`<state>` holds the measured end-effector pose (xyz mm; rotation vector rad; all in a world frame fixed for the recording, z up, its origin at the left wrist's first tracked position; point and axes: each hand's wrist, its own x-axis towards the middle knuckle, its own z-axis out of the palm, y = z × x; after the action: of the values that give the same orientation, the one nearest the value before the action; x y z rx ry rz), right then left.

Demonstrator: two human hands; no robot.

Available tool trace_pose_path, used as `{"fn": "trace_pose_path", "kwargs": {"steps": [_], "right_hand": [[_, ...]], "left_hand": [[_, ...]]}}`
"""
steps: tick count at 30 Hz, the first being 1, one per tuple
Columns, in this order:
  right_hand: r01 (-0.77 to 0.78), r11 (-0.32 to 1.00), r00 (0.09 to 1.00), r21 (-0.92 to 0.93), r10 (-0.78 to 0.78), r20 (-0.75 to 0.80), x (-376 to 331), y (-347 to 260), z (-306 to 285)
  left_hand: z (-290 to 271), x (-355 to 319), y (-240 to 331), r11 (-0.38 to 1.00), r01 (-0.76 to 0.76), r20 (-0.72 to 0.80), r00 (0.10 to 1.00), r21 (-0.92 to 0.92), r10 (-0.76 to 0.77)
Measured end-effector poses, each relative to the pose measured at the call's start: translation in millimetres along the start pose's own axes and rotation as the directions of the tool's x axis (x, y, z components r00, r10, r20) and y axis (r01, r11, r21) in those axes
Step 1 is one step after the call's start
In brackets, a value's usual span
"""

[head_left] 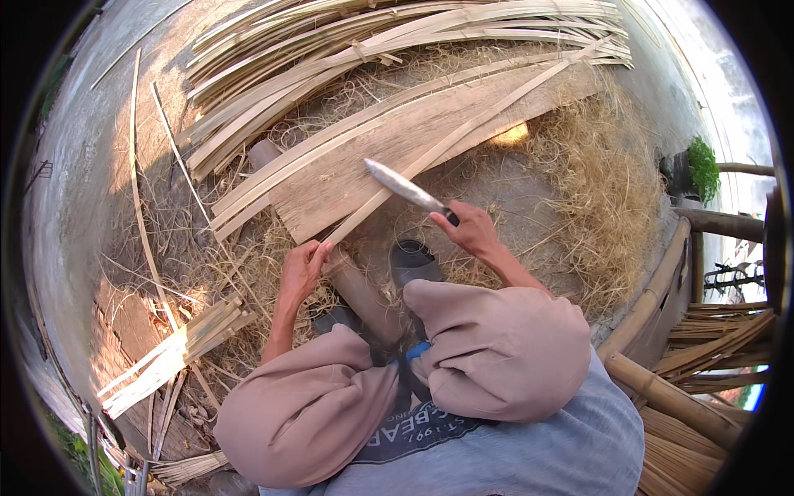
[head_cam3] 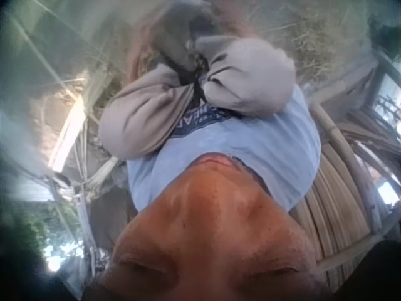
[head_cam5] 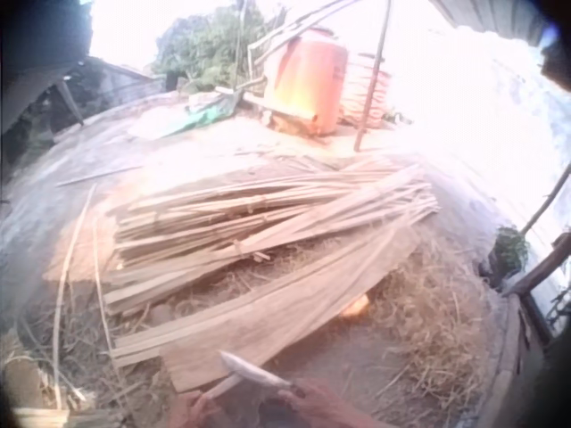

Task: The person sits cross-legged on the ground and uses a knife to split long bamboo strips into thinner pieces. They repeatedly position the strip on a wooden board, strike it with the knife, and separate the resulting slats.

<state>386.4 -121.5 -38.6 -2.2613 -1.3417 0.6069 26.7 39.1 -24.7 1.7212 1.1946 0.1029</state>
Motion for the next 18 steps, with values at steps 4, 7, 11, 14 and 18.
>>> {"fn": "trace_pose_path", "kwargs": {"steps": [4, 7, 11, 14, 18], "right_hand": [[-0.493, 0.843, 0.763, 0.215, 0.538, -0.359, 60, 118, -105], [-0.523, 0.825, 0.727, 0.216, 0.564, -0.391, 81, 155, -141], [-0.384, 0.898, 0.892, 0.215, 0.421, -0.165, 54, 68, -79], [-0.224, 0.958, 0.975, 0.180, 0.219, 0.047, 3, -23, -19], [0.058, 0.994, 0.985, 0.091, -0.071, 0.154, -55, -89, 18]], "left_hand": [[-20, -16, -24, 0.999, 0.052, 0.065, 0.997, 0.003, -0.052], [-19, -15, -23, 0.999, 0.033, 0.007, 0.999, 0.034, -0.033], [1, -9, -8, 0.984, -0.113, -0.074, 0.990, 0.138, 0.124], [19, 4, 13, 0.924, -0.235, -0.110, 0.954, 0.302, 0.279], [36, 3, -2, 0.869, -0.303, -0.242, 0.877, 0.391, 0.414]]}}
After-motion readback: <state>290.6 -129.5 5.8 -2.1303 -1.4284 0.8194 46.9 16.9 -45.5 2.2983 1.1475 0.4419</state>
